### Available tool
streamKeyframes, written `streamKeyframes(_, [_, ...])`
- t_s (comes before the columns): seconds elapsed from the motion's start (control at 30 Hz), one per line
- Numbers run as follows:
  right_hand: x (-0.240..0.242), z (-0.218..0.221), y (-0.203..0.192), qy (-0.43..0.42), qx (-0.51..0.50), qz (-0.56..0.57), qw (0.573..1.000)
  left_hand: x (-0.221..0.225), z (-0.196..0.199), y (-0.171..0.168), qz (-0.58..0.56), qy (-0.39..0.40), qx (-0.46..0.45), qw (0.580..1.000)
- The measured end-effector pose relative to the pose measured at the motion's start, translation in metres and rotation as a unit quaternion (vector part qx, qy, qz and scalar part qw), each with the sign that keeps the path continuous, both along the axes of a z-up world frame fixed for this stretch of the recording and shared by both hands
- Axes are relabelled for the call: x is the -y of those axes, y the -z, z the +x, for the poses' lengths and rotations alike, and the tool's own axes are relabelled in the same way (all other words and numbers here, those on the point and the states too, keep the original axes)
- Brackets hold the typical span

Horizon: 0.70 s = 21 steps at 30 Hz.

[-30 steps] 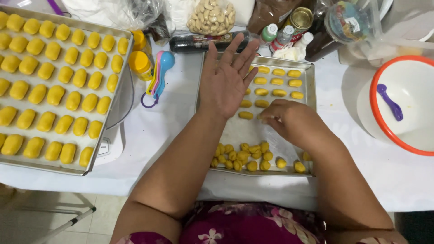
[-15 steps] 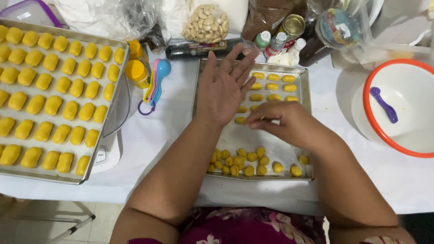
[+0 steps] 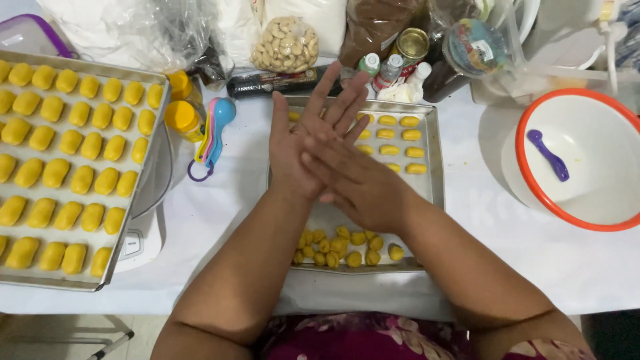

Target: Rolling small pieces of yellow dough into balls and arranging them on a baking tray

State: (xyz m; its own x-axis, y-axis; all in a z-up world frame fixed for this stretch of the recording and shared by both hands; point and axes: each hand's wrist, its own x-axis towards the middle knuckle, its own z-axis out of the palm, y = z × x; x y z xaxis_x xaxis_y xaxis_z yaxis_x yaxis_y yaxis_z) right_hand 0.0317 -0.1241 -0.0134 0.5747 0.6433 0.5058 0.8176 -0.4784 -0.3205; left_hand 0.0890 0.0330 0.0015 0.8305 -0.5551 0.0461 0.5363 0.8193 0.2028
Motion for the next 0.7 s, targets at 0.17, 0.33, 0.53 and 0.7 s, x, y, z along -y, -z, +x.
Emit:
streamKeyframes(0.17, [0.017,0.021,0.021,0.046,-0.015,-0.091,0.995,0.006,-0.004,0.005,0.042,0.092,-0.010,0.995])
streamKeyframes(0.33, [0.005,-0.001,0.004,-0.003,-0.013,-0.057,0.998,0.000,0.004,0.009,0.007,-0.020,-0.032,0.999])
streamKeyframes(0.53, [0.012,0.010,0.011,0.061,0.033,-0.098,0.993,-0.002,0.005,0.020,-0.035,0.043,0.065,0.996])
streamKeyframes(0.7, [0.005,-0.003,0.002,-0.038,-0.057,0.009,0.998,0.000,0.006,0.017,-0.008,-0.057,0.016,0.998])
